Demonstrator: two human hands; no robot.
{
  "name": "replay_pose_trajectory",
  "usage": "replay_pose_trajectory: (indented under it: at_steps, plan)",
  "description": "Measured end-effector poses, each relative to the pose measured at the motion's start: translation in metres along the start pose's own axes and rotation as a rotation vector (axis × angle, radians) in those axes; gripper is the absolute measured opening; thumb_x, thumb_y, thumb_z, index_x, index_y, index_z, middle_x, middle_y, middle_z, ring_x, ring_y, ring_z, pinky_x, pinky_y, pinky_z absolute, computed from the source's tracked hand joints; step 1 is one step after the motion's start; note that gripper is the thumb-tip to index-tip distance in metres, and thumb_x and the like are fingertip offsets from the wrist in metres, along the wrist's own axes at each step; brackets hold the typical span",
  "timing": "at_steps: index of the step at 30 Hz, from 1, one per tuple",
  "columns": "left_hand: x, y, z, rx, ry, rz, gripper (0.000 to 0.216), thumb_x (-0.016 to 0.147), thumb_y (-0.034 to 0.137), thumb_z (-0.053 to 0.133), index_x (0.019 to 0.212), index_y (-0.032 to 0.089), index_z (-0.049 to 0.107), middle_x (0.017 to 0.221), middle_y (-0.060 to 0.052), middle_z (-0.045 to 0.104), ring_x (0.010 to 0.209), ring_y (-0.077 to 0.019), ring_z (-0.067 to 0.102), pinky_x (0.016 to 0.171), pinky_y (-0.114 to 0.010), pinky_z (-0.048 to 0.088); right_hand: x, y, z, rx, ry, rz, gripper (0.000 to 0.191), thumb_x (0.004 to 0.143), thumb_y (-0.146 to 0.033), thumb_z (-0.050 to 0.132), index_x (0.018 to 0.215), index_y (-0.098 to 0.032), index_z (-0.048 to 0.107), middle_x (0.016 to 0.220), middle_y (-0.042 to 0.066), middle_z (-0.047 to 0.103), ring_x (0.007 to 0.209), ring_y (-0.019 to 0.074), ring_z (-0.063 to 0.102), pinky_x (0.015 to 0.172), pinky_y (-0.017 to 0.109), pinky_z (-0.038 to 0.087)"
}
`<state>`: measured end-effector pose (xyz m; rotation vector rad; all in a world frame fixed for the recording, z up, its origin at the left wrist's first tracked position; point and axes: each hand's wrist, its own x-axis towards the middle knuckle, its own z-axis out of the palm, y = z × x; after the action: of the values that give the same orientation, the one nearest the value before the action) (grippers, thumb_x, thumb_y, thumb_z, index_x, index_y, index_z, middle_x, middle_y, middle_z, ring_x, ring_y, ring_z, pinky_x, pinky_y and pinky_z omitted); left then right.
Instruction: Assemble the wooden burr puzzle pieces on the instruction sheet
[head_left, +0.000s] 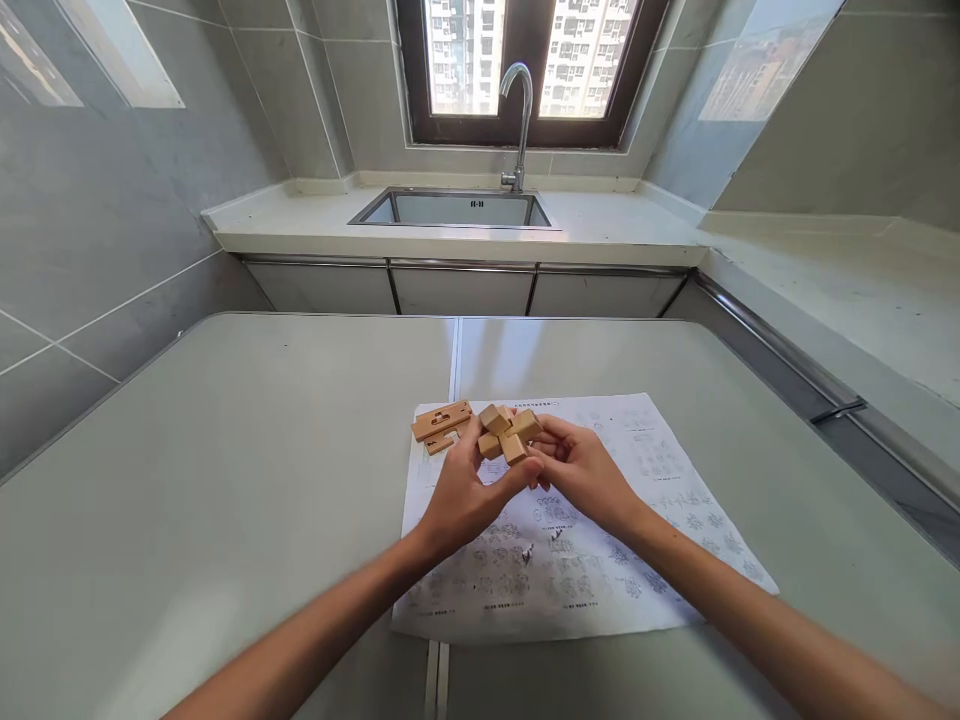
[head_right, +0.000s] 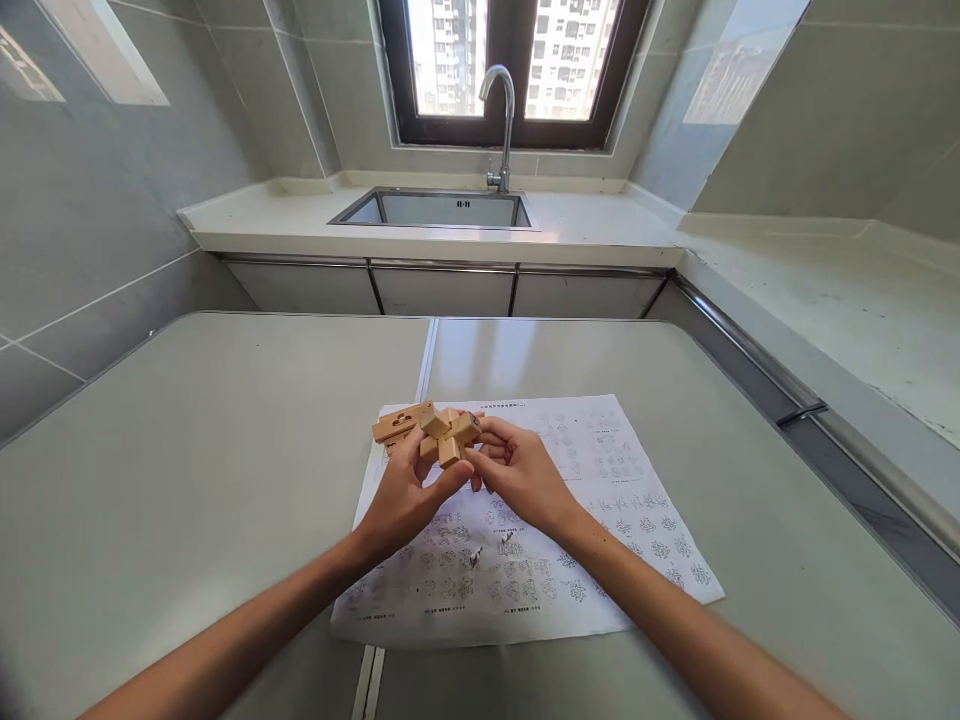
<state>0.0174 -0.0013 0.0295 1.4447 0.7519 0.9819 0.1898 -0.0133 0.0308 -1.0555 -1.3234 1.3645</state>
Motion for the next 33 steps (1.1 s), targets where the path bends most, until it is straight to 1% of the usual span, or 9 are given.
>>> replay_pose_trajectory:
  at_steps: [5, 10, 12, 15, 19, 25, 28, 31, 33]
  plan:
    - [-0.003, -0.015, -0.007, -0.006, 0.008, -0.039, 0.046, 0.093, 0.045, 0.076, 0.127, 0.020, 0.058, 0.110, -0.007, 0.076, 0.098, -0.0238, 0.075, 0.092, -0.036, 0.058, 0.000, 0.012, 0.005, -0.049, -0.005, 0.034, 0.040, 0.092, -0.052, 0.072, 0.114, -0.019, 0.068, 0.067, -0.002, 0.061, 0.059, 0.0152, 0.058, 0.054, 0.028, 0.046]
    - [-0.003, -0.023, -0.012, 0.064, 0.003, -0.091, 0.052, 0.090, 0.046, 0.079, 0.130, 0.020, 0.059, 0.112, -0.008, 0.077, 0.105, -0.0265, 0.074, 0.096, -0.039, 0.058, -0.001, 0.029, 0.004, -0.084, 0.036, 0.036, 0.035, 0.095, -0.051, 0.070, 0.108, -0.019, 0.069, 0.064, -0.003, 0.057, 0.060, 0.0163, 0.059, 0.057, 0.029, 0.045]
    - [-0.003, -0.024, -0.013, 0.104, 0.005, -0.100, 0.050, 0.087, 0.046, 0.082, 0.124, 0.019, 0.062, 0.110, -0.008, 0.077, 0.104, -0.0273, 0.074, 0.096, -0.039, 0.057, -0.002, 0.038, 0.006, -0.060, 0.047, 0.041, 0.034, 0.096, -0.050, 0.068, 0.111, -0.019, 0.069, 0.069, -0.001, 0.063, 0.061, 0.0166, 0.059, 0.058, 0.029, 0.045]
    - [-0.003, -0.024, -0.014, 0.151, 0.025, -0.093, 0.046, 0.084, 0.043, 0.085, 0.117, 0.019, 0.066, 0.111, -0.008, 0.078, 0.105, -0.0280, 0.074, 0.098, -0.039, 0.056, -0.004, 0.051, 0.010, 0.013, 0.093, 0.051, 0.038, 0.094, -0.052, 0.071, 0.117, -0.022, 0.068, 0.085, 0.004, 0.073, 0.068, 0.0193, 0.066, 0.065, 0.031, 0.051]
    - [-0.003, -0.023, -0.014, 0.149, 0.061, -0.070, 0.050, 0.082, 0.038, 0.088, 0.124, 0.023, 0.067, 0.119, -0.006, 0.077, 0.113, -0.0275, 0.073, 0.103, -0.038, 0.055, -0.005, 0.055, 0.015, 0.076, 0.135, 0.055, 0.040, 0.091, -0.051, 0.078, 0.118, -0.023, 0.068, 0.101, 0.008, 0.077, 0.088, 0.0250, 0.073, 0.076, 0.033, 0.055]
    - [-0.003, -0.021, -0.015, 0.158, 0.061, -0.050, 0.053, 0.076, 0.035, 0.093, 0.121, 0.023, 0.068, 0.114, -0.004, 0.077, 0.109, -0.0263, 0.073, 0.102, -0.037, 0.056, -0.006, 0.055, 0.014, 0.107, 0.117, 0.089, 0.038, 0.094, -0.051, 0.074, 0.119, -0.022, 0.068, 0.101, 0.008, 0.078, 0.083, 0.0244, 0.073, 0.070, 0.032, 0.055]
    - [-0.003, -0.021, -0.016, 0.154, 0.056, -0.058, 0.052, 0.078, 0.036, 0.091, 0.122, 0.023, 0.068, 0.116, -0.005, 0.076, 0.112, -0.0274, 0.072, 0.102, -0.038, 0.056, -0.006, 0.055, 0.014, 0.107, 0.113, 0.090, 0.037, 0.095, -0.050, 0.074, 0.121, -0.024, 0.068, 0.105, 0.009, 0.077, 0.093, 0.0273, 0.074, 0.077, 0.034, 0.057]
    - [-0.003, -0.020, -0.017, 0.149, 0.053, -0.066, 0.052, 0.080, 0.038, 0.089, 0.125, 0.023, 0.067, 0.119, -0.006, 0.076, 0.114, -0.0280, 0.072, 0.102, -0.039, 0.056, -0.005, 0.051, 0.014, 0.149, 0.070, 0.053, 0.038, 0.095, -0.048, 0.075, 0.125, -0.027, 0.066, 0.124, 0.011, 0.073, 0.106, 0.0282, 0.073, 0.093, 0.039, 0.057]
    - [-0.003, -0.020, -0.017, 0.157, 0.058, -0.075, 0.051, 0.083, 0.039, 0.086, 0.126, 0.024, 0.066, 0.121, -0.007, 0.075, 0.113, -0.0280, 0.072, 0.102, -0.040, 0.056, -0.005, 0.046, 0.012, 0.183, 0.034, 0.033, 0.040, 0.096, -0.047, 0.074, 0.130, -0.029, 0.063, 0.139, 0.011, 0.065, 0.109, 0.0272, 0.071, 0.095, 0.040, 0.057]
